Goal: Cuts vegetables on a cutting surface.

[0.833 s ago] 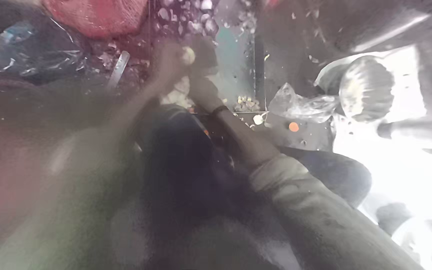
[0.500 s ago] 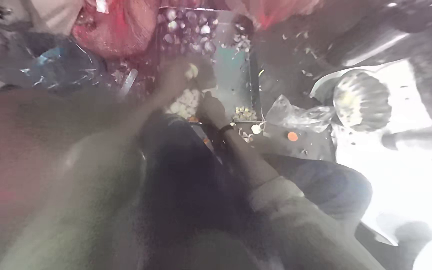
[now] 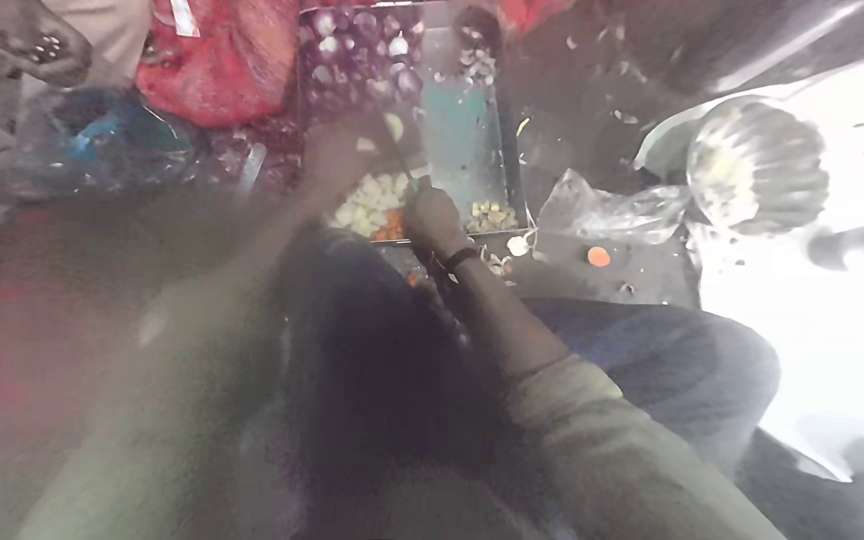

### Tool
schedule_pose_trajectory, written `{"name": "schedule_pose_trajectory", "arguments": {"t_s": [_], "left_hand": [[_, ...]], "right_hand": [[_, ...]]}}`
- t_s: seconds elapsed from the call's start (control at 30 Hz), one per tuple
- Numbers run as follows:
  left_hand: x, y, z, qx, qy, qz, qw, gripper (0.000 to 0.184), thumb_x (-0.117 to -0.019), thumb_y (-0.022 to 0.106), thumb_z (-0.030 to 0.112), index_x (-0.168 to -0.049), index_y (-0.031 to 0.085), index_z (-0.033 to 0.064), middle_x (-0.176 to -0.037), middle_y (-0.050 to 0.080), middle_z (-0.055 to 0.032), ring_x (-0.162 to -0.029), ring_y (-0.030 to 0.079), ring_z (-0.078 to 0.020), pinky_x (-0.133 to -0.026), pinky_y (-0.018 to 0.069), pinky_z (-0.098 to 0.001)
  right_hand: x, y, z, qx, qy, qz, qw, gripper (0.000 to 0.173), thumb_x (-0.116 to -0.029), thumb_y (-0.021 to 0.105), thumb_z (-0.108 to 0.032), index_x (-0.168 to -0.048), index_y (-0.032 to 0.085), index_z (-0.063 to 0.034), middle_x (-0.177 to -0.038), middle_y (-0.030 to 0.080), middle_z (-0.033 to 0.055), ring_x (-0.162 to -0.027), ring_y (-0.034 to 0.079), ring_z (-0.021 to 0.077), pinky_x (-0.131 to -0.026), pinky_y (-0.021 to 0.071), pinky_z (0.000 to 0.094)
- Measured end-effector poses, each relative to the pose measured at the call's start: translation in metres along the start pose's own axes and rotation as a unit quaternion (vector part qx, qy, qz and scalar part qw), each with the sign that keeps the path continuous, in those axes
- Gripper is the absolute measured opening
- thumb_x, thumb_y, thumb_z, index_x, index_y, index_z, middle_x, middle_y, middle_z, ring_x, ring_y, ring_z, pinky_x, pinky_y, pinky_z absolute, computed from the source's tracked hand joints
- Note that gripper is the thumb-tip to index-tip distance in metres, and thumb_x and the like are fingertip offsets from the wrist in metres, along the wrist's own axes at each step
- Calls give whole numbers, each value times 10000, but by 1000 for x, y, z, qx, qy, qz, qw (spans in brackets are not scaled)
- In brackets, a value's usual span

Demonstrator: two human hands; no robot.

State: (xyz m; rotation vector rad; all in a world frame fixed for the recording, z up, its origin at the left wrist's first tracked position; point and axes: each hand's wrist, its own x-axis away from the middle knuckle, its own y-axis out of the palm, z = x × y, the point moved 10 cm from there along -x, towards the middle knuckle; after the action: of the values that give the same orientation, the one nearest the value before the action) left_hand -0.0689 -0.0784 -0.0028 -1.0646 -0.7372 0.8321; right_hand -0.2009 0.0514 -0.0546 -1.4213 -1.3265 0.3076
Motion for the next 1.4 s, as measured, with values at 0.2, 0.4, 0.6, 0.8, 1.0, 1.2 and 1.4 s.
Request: {"name": "schedule_pose_trajectory", "arguments": {"t_s": [0.2, 0.4, 0.6, 0.8, 1.0, 1.2, 1.4], "left_hand": [[13, -4, -2, 23, 71, 39, 996, 329, -972, 679, 262, -1243, 706, 78, -1351, 650, -191, -1274, 611, -380, -1093, 468, -574], [3, 2, 2, -8, 82, 40, 996, 286, -961, 669, 229, -1172, 706, 39, -1274, 652, -207, -1173, 643, -406, -991, 519, -595], [5, 7, 7, 7, 135, 54, 989, 273, -961, 647, 109, -1218, 709, 41, -1377, 646, -171, -1266, 620, -383, -1069, 484, -582], [3, 9, 4, -3, 87, 35, 996, 269, -996, 623, 190, -1220, 726, 83, -1342, 658, -171, -1245, 622, -390, -1065, 478, -597], [2, 5, 2, 0, 68, 31, 997, 290, -1009, 614, 213, -1222, 730, 55, -1285, 672, -208, -1206, 639, -402, -1049, 484, -602], [6, 5, -3, 13, 82, 63, 995, 237, -990, 638, 199, -1090, 718, -1, -1219, 692, -221, -1153, 662, -418, -1008, 508, -611], [7, 1, 0, 3, 69, 33, 997, 192, -987, 623, 147, -1068, 729, 8, -1178, 708, -226, -1147, 661, -433, -1022, 491, -625]], "right_hand": [[18, 0, -10, -29, -10, -32, 999, 428, -1101, 413, -396, -1337, 529, -59, -1073, 699, 206, -1015, 711, 398, -809, 575, 600], [34, 8, -18, -28, -20, -38, 999, 407, -1087, 454, -371, -1326, 536, -52, -1066, 704, 198, -1013, 711, 392, -819, 576, 588], [101, -1, -12, -122, -42, -23, 991, 366, -1072, 523, -344, -1296, 522, -55, -941, 673, 186, -799, 713, 359, -660, 599, 547], [-5, 30, -50, -15, -49, -6, 999, 407, -1042, 513, -275, -1356, 536, -18, -1144, 699, 198, -1023, 714, 368, -814, 587, 567], [-23, 16, -59, 10, -52, -10, 999, 384, -1002, 536, -257, -1308, 574, -28, -1170, 693, 200, -1052, 703, 378, -805, 574, 600], [22, -1, -53, -8, -30, -25, 999, 434, -1088, 450, -342, -1377, 537, -31, -1143, 696, 216, -1047, 704, 393, -813, 572, 589], [22, 10, -52, -29, -24, -12, 999, 448, -1094, 421, -330, -1432, 476, -42, -1133, 703, 208, -1044, 712, 384, -833, 579, 579]]}}
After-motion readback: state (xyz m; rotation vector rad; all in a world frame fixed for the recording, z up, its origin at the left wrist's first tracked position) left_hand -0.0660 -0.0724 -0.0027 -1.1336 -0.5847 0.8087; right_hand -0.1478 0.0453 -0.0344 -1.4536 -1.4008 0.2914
